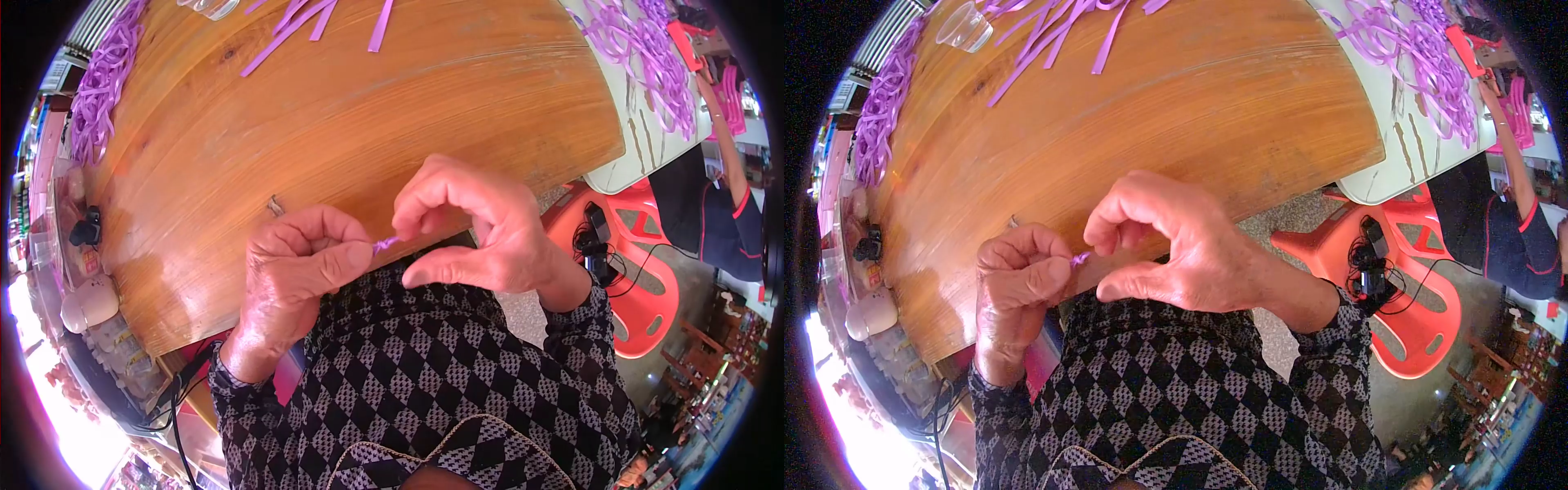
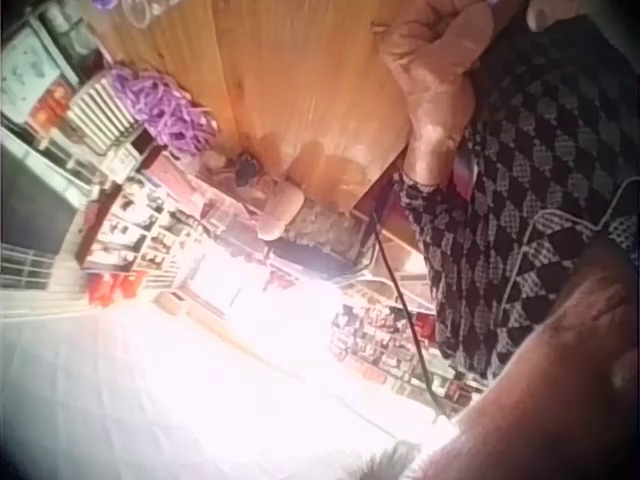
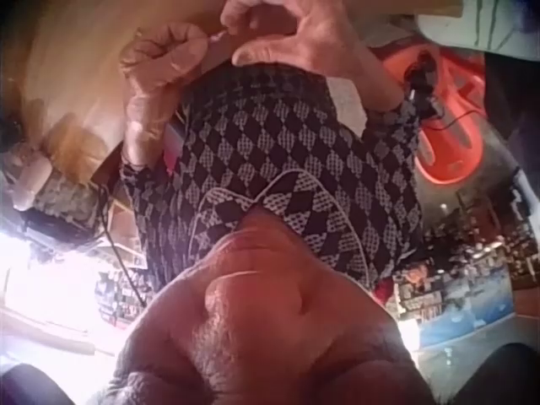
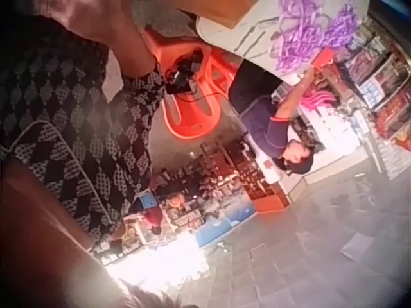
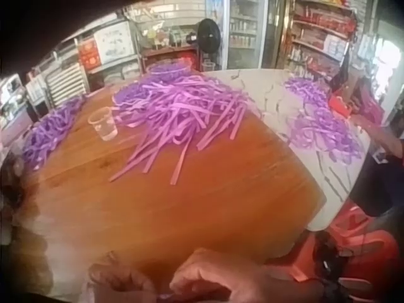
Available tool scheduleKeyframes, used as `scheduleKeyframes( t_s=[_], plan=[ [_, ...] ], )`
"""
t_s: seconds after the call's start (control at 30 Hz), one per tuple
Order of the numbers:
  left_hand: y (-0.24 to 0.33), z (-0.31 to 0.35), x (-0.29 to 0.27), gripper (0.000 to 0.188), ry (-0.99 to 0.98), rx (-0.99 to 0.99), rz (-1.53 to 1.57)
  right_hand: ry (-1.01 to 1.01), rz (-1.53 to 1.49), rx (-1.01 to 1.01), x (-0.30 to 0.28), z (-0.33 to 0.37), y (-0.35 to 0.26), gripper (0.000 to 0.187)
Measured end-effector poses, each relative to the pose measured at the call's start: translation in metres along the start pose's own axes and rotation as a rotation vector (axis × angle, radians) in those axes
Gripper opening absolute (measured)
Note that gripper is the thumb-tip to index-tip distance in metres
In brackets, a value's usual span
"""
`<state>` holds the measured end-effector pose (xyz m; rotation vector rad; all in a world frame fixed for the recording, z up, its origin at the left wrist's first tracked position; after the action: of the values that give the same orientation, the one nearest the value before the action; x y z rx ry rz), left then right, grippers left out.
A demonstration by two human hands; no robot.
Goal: The person ties a series of knots in a purple ribbon by hand, pulling the ribbon taut and looping it around itself. They repeat this process along the length of the ribbon, occasionally smoothing the material and repositioning their grip between each knot.
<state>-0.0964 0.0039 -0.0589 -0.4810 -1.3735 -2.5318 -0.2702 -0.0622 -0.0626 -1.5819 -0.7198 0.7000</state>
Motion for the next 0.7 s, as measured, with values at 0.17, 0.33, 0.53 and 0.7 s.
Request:
scheduleKeyframes(
  t_s=[0.17,0.33,0.53,0.7],
  plan=[
    [-0.002,-0.002,0.009,0.01,0.029,-0.001,-0.012,-0.023,0.137,-0.027,0.009,-0.007,-0.004,0.036],
    [-0.002,-0.004,0.006,0.011,-0.036,-0.044,-0.091,-0.082,-0.007,0.053,0.011,-0.007,-0.002,0.023],
    [-0.002,-0.003,0.005,0.015,-0.21,-0.101,-0.076,-0.144,-0.212,0.106,0.017,0.001,0.0,0.019],
    [-0.002,0.005,-0.001,0.014,-0.206,-0.072,-0.18,-0.129,-0.382,0.3,0.023,0.005,-0.001,0.018]
  ],
)
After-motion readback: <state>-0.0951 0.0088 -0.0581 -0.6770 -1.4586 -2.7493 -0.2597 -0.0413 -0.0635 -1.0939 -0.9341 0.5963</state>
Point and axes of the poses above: each hand's wrist, its own z-axis away from the middle knuckle, its own x-axis out of the palm, y = z × x, the point moved 3 cm from there along -z, towards the middle knuckle, and after that the axes turned 5 degrees about -y, right-handed, at the moved point
